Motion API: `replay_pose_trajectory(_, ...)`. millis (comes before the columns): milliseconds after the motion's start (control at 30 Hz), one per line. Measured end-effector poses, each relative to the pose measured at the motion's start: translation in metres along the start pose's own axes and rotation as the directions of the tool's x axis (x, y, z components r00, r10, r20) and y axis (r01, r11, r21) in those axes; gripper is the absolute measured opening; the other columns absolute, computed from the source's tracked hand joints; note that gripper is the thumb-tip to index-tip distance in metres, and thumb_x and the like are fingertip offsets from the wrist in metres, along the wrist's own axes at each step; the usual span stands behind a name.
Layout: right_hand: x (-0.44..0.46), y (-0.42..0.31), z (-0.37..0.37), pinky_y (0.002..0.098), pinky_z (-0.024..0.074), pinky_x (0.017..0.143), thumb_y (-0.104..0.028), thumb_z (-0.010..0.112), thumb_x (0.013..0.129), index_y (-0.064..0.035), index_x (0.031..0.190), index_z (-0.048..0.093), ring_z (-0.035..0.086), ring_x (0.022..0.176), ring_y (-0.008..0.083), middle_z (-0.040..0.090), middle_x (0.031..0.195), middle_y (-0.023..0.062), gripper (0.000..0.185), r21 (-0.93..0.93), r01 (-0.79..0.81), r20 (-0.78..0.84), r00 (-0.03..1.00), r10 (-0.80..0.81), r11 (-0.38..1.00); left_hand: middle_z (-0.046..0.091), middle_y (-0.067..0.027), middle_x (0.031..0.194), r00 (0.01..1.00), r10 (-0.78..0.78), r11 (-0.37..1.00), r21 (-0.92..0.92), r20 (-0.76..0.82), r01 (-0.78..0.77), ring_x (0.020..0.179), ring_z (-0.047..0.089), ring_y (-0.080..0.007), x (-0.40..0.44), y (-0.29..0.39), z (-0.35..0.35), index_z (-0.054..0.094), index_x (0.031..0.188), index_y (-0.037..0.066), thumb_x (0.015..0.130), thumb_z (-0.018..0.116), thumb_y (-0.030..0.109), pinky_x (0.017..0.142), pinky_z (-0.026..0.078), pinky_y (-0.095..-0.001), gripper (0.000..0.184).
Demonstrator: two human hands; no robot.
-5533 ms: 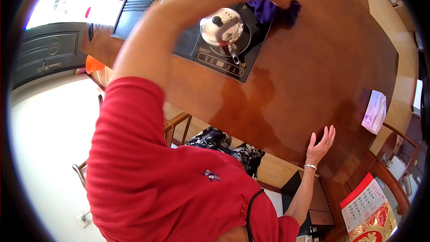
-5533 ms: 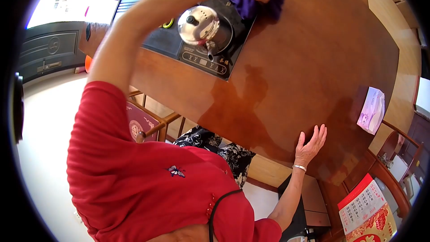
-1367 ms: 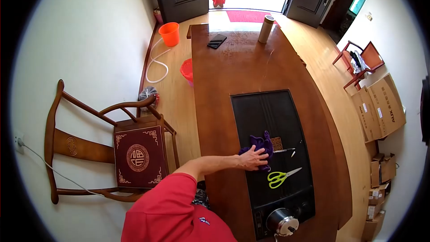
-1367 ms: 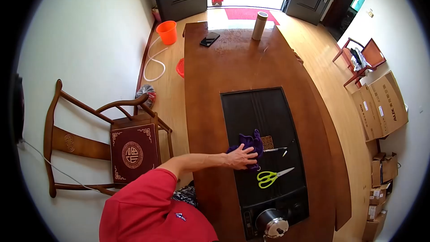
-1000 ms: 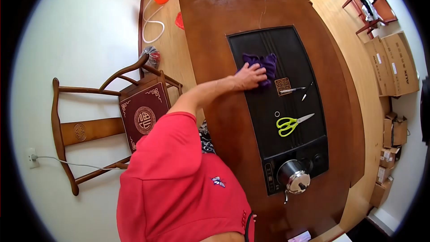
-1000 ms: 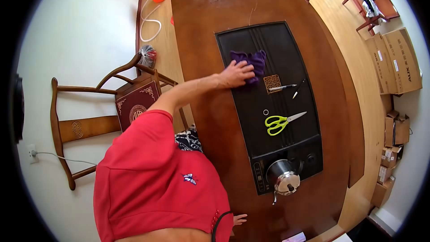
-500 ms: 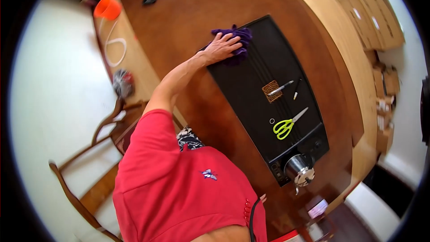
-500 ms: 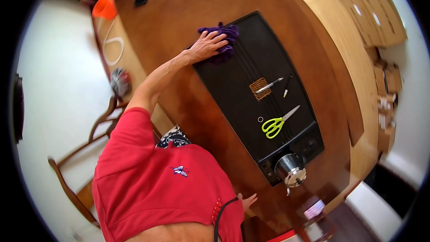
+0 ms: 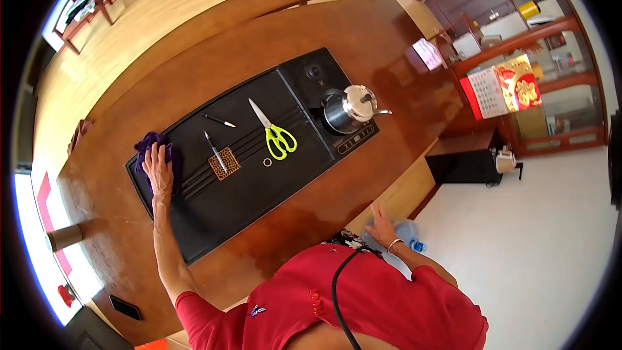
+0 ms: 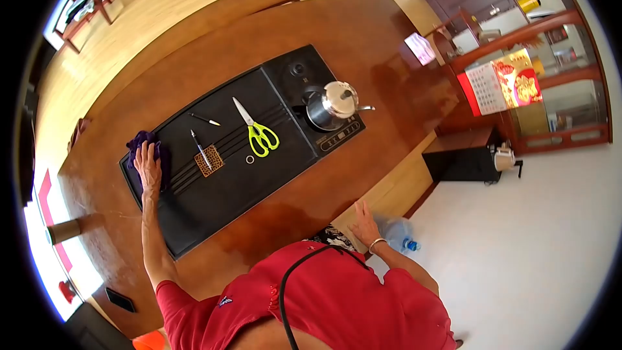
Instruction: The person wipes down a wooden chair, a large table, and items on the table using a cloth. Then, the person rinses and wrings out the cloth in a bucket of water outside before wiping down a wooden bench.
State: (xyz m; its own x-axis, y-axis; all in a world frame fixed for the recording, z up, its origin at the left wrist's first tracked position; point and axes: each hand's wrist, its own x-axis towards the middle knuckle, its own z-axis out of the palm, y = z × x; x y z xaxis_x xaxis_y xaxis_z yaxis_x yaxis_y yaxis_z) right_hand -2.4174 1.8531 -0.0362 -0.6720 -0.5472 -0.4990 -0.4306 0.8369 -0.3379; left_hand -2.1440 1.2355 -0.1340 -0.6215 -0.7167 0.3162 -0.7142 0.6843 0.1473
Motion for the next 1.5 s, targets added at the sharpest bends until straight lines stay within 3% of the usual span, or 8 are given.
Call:
replay_pose_trajectory(233, -0.018, 0.017, 0.034, 0.0415, 0.0395, 0.102, -0.025, 0.067, 0.078, 0.0019, 0.143, 0.026, 0.043, 0.126, 0.0443, 0.017, 0.150, 0.0328, 0.081, -0.024, -0.050, -0.089, 0.995, 0.048, 0.998, 0.041, -0.0071, 0.142, 0.982, -0.013, 0.997, 0.075, 0.191, -0.001, 0.127, 0.040, -0.0343, 0.017, -0.012, -0.011, 0.048, 0.131, 0.011, 0.084, 0.061, 0.009, 0.101, 0.038, -0.0513, 0.048)
replay_pose_trajectory(367, 0.000, 0.022, 0.033, 0.0428, 0.0307, 0.110, -0.022, 0.067, 0.078, 0.0020, 0.143, 0.026, 0.027, 0.137, 0.0454, 0.020, 0.149, 0.0317, 0.081, 0.257, -0.169, 0.003, 0.985, 0.174, 0.952, 0.042, -0.0049, 0.142, 0.899, -0.363, 0.911, 0.295, 0.245, 0.287, 0.122, 0.043, -0.0394, 0.000, -0.028, -0.025, 0.049, 0.128, 0.017, 0.089, 0.055, 0.019, 0.092, 0.044, -0.0545, 0.039)
replay_pose_trajectory(500, 0.032, 0.065, 0.050, 0.0397, 0.0419, 0.099, -0.018, 0.069, 0.077, 0.0039, 0.140, 0.033, 0.054, 0.113, 0.0361, 0.040, 0.140, 0.0257, 0.076, 0.054, 0.050, -0.231, 0.972, -0.037, 0.997, 0.060, -0.0079, 0.117, 0.882, -0.323, 0.929, 0.295, 0.344, 0.225, 0.101, 0.060, -0.0330, -0.012, 0.016, -0.093, 0.062, 0.107, 0.012, 0.091, 0.047, 0.017, 0.080, 0.051, -0.0471, 0.023)
replay_pose_trajectory(633, 0.051, 0.097, 0.057, 0.0372, 0.0350, 0.103, -0.017, 0.067, 0.077, 0.0061, 0.139, 0.035, 0.046, 0.121, 0.0348, 0.043, 0.137, 0.0258, 0.073, 0.469, -0.175, -0.026, 0.977, 0.212, 0.866, 0.052, -0.0108, 0.116, 0.867, -0.390, 0.888, 0.377, 0.309, 0.264, 0.099, 0.055, -0.0390, -0.082, 0.008, -0.092, 0.059, 0.106, 0.012, 0.084, 0.058, 0.017, 0.078, 0.050, -0.0506, 0.023)
replay_pose_trajectory(967, 0.059, 0.095, 0.050, 0.0354, 0.0421, 0.096, -0.018, 0.066, 0.076, 0.0084, 0.136, 0.039, 0.053, 0.115, 0.0316, 0.050, 0.131, 0.0257, 0.071, 0.353, -0.330, 0.217, 0.939, 0.266, 0.876, 0.043, -0.0100, 0.128, 0.835, -0.481, 0.877, 0.173, 0.268, 0.449, 0.108, 0.046, -0.0360, -0.230, 0.066, -0.133, 0.054, 0.113, 0.013, 0.075, 0.068, 0.016, 0.085, 0.043, -0.0514, 0.040)
replay_pose_trajectory(1033, 0.058, 0.078, 0.048, 0.0349, 0.0466, 0.087, -0.015, 0.066, 0.076, 0.0079, 0.132, 0.044, 0.059, 0.101, 0.0295, 0.058, 0.122, 0.0220, 0.064, 0.213, -0.061, 0.016, 0.998, 0.059, 0.975, 0.044, -0.0105, 0.130, 0.860, -0.437, 0.899, 0.108, 0.264, 0.424, 0.108, 0.046, -0.0358, -0.257, 0.073, -0.147, 0.055, 0.116, 0.013, 0.072, 0.070, 0.014, 0.088, 0.042, -0.0495, 0.046)
replay_pose_trajectory(1200, 0.052, 0.061, 0.067, 0.0365, 0.0499, 0.073, -0.013, 0.066, 0.078, 0.0059, 0.127, 0.049, 0.062, 0.080, 0.0241, 0.065, 0.109, 0.0177, 0.055, 0.166, -0.061, 0.059, 0.997, 0.052, 0.984, 0.045, -0.0108, 0.132, 0.871, -0.392, 0.914, 0.013, 0.298, 0.406, 0.111, 0.045, -0.0354, -0.334, 0.071, -0.175, 0.056, 0.118, 0.013, 0.066, 0.074, 0.013, 0.093, 0.040, -0.0464, 0.055)
replay_pose_trajectory(1500, 0.003, -0.044, 0.123, 0.0279, 0.0504, 0.061, -0.012, 0.064, 0.080, 0.0045, 0.132, 0.048, 0.061, 0.081, 0.0176, 0.055, 0.128, 0.0148, 0.057, 0.139, -0.138, 0.327, 0.941, 0.086, 0.981, 0.045, -0.0089, 0.130, 0.871, -0.361, 0.926, 0.013, 0.334, 0.378, 0.109, 0.047, -0.0323, -0.428, 0.027, -0.217, 0.055, 0.116, 0.013, 0.062, 0.077, 0.016, 0.088, 0.042, -0.0449, 0.058)
